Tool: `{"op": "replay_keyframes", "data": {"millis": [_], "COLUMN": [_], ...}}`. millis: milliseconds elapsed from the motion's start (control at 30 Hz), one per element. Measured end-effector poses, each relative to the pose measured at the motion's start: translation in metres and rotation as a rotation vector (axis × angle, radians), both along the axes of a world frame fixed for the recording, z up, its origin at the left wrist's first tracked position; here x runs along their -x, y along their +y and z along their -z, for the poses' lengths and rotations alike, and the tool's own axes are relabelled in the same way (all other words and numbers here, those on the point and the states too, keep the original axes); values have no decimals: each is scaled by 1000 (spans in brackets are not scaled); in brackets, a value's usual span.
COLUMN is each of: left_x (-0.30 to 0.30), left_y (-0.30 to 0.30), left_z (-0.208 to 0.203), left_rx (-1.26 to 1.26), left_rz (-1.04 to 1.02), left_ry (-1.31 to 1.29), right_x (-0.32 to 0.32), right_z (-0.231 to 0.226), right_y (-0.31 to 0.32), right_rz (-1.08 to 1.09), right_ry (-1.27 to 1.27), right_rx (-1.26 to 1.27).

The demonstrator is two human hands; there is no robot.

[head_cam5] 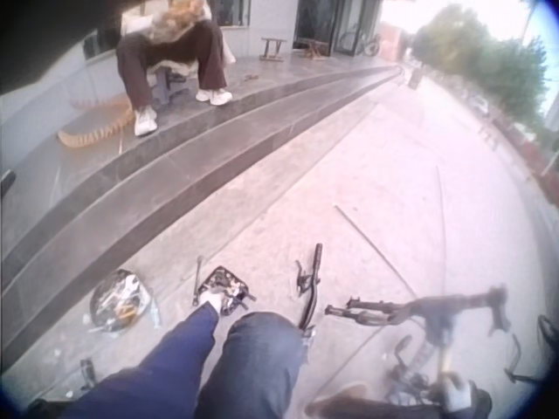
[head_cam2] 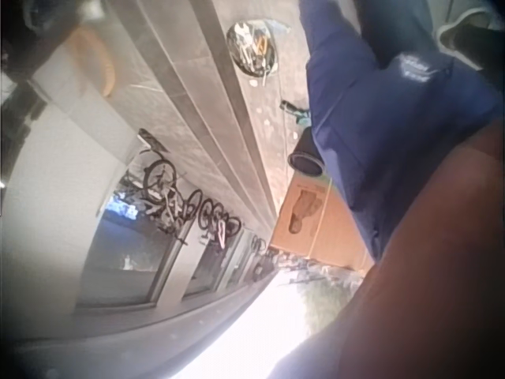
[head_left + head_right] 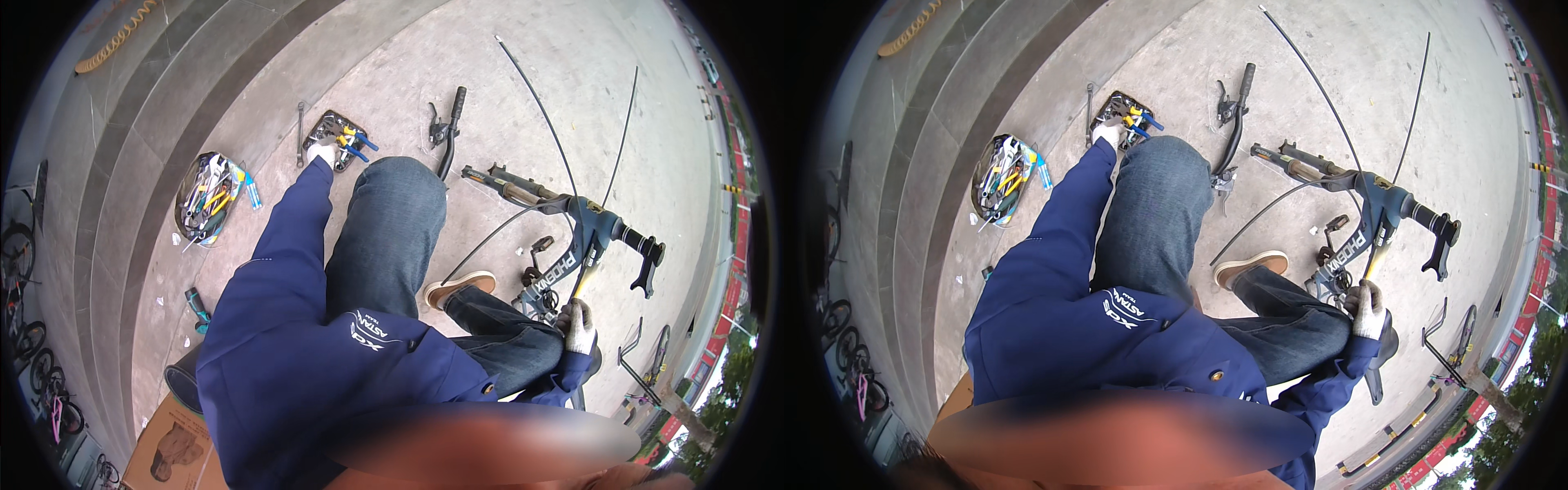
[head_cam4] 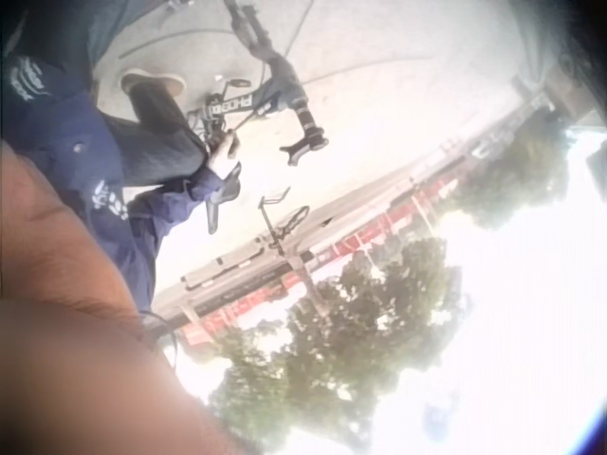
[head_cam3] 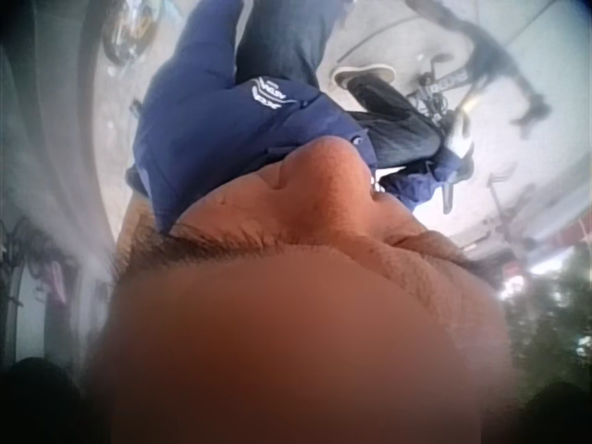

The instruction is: The person sits on the ground and uses pliers to cut and remove brake cables from the handlebars of a bicycle. They then use a screwdriver to loosen the cable housing and remove the brake lever assembly.

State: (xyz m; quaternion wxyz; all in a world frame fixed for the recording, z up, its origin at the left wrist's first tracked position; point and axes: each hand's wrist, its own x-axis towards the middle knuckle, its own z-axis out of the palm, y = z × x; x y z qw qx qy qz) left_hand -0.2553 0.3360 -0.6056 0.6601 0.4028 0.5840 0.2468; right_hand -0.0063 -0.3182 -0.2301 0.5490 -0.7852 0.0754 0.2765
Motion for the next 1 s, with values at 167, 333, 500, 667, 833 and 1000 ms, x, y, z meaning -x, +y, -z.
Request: {"op": "replay_keyframes", "data": {"millis": [167,333,500,667,833,1000], "left_x": [-18,-29,-44,-60,-101,-115], "left_y": [6,8,-20,-102,-201,-223], "left_z": [-33,-144,-322,-462,-487,-478], "left_rx": [-647,-745,-887,-1137,-1302,-1222], "left_rz": [239,332,481,1084,1402,1603], "left_ry": [119,103,-358,-520,-580,-538], "right_x": [-6,-4,16,52,67,61], "right_z": [3,-2,-35,-92,-104,-89], "right_y": [-1,11,74,171,231,229], "right_rz": [-9,-70,-300,-489,-532,-299], "right_ry": [16,-67,-455,-570,-677,-634], "right_rx": [-35,38,166,-86,-233,-494]}}
